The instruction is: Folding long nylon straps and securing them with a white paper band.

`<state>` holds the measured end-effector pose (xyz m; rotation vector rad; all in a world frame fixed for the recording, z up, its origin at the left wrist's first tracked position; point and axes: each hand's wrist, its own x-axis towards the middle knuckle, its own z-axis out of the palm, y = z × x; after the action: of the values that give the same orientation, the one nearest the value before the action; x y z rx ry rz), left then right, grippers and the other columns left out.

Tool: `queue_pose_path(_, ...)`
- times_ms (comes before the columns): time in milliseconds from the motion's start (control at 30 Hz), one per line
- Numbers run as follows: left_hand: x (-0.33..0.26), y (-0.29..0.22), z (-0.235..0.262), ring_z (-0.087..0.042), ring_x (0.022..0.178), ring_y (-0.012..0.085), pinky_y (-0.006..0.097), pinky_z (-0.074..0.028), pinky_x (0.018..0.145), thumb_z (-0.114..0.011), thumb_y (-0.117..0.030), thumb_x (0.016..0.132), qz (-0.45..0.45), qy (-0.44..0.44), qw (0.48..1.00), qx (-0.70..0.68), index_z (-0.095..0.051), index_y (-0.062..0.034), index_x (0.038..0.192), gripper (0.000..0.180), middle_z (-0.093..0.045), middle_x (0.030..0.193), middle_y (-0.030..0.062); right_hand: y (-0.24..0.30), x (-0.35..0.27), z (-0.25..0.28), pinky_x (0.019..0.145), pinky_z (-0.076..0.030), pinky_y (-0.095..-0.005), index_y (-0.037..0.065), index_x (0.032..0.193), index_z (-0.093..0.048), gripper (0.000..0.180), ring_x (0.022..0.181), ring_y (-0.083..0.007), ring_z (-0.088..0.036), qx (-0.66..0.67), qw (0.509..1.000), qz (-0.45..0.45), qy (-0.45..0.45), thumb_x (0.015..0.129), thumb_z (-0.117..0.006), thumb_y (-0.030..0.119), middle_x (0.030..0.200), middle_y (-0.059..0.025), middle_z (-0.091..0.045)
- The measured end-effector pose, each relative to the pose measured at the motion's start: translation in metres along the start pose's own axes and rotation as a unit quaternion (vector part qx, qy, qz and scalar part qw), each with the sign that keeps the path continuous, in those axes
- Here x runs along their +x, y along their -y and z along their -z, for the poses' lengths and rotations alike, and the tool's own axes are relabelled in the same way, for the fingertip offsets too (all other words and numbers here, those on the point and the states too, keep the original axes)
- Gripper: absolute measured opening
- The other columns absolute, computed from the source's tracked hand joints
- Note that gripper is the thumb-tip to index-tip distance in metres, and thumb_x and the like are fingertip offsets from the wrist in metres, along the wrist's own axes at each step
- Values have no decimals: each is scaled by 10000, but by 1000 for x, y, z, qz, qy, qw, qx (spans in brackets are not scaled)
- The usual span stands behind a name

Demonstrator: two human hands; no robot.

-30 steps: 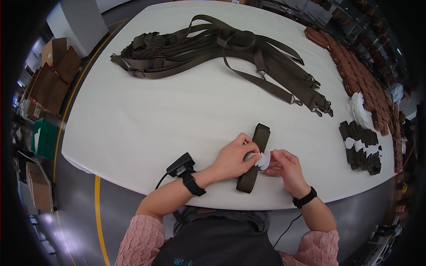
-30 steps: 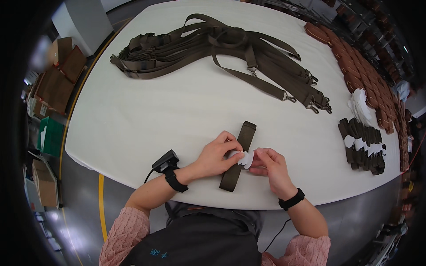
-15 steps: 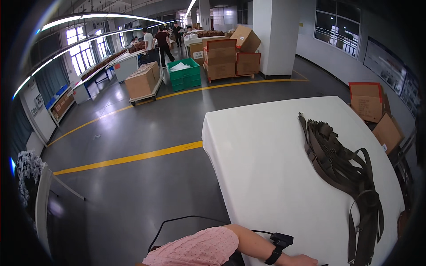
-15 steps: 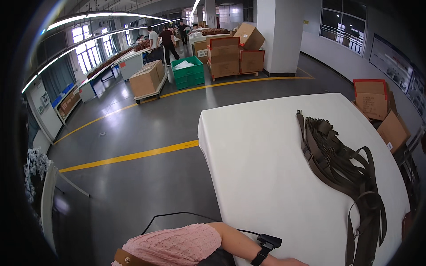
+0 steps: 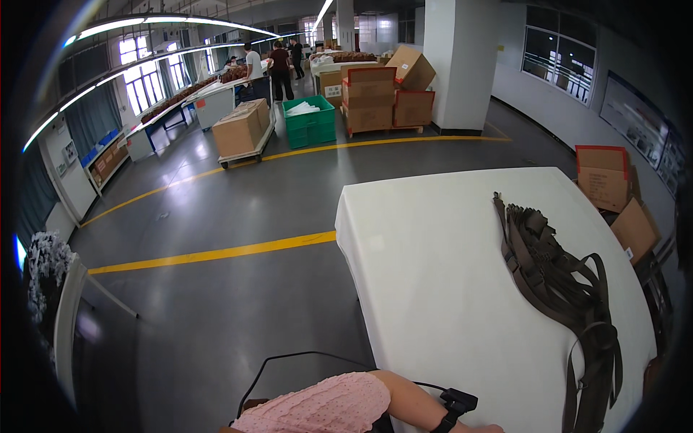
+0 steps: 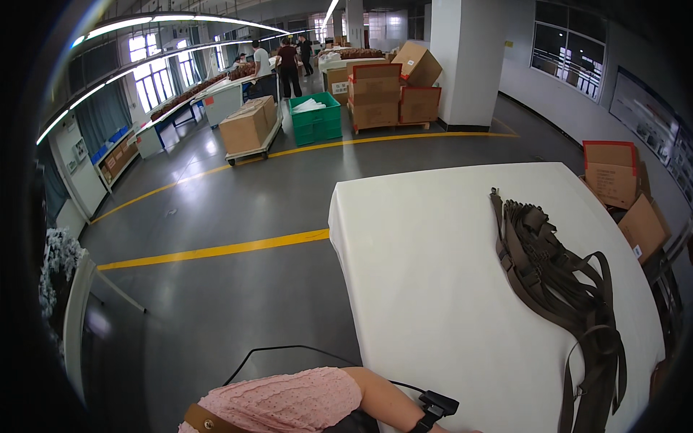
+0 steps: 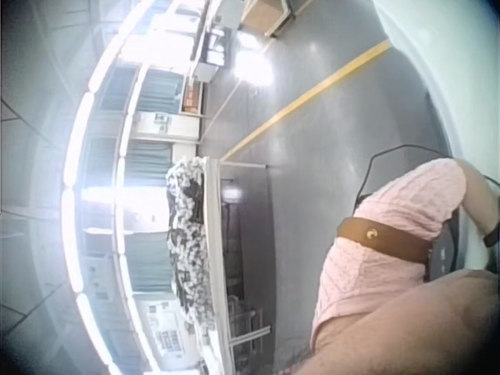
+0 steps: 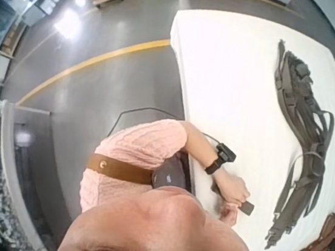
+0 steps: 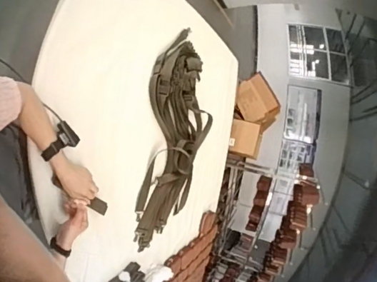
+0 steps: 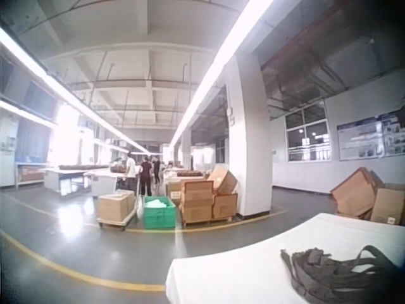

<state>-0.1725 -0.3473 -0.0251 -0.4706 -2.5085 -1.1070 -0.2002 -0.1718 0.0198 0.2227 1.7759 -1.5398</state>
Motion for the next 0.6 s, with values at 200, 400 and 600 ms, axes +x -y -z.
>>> queue_pose_path(200, -2, -11, 10, -614, 699, 330, 420, -492, 611, -497, -294, 889, 74, 33, 996, -36, -662, -19, 833, 326, -617, 803, 159, -25, -18, 0, 721, -467, -316, -2, 896, -602, 333, 791, -186, -570, -150, 976, 155, -40, 938, -556, 325, 852, -90, -627)
queue_pose_path(400, 2, -2, 4, -610, 693, 331, 425, -481, 607, -489, -294, 892, 103, 23, 993, -49, -668, -16, 828, 337, -622, 815, 178, 20, -42, -44, 728, -466, -321, -29, 959, -598, 364, 799, -203, -573, -387, 882, 270, 7, 966, -489, 318, 857, -137, -645)
queue_pose_path(600, 3, 2, 17, -607, 705, 342, 430, -476, 617, -493, -334, 899, 83, 45, 992, -90, -657, -9, 808, 375, -619, 806, 190, 8, -14, -20, 645, -528, -317, -18, 1009, -588, 290, 701, -202, -634, -134, 986, 97, 25, 942, -507, 253, 816, -114, -646)
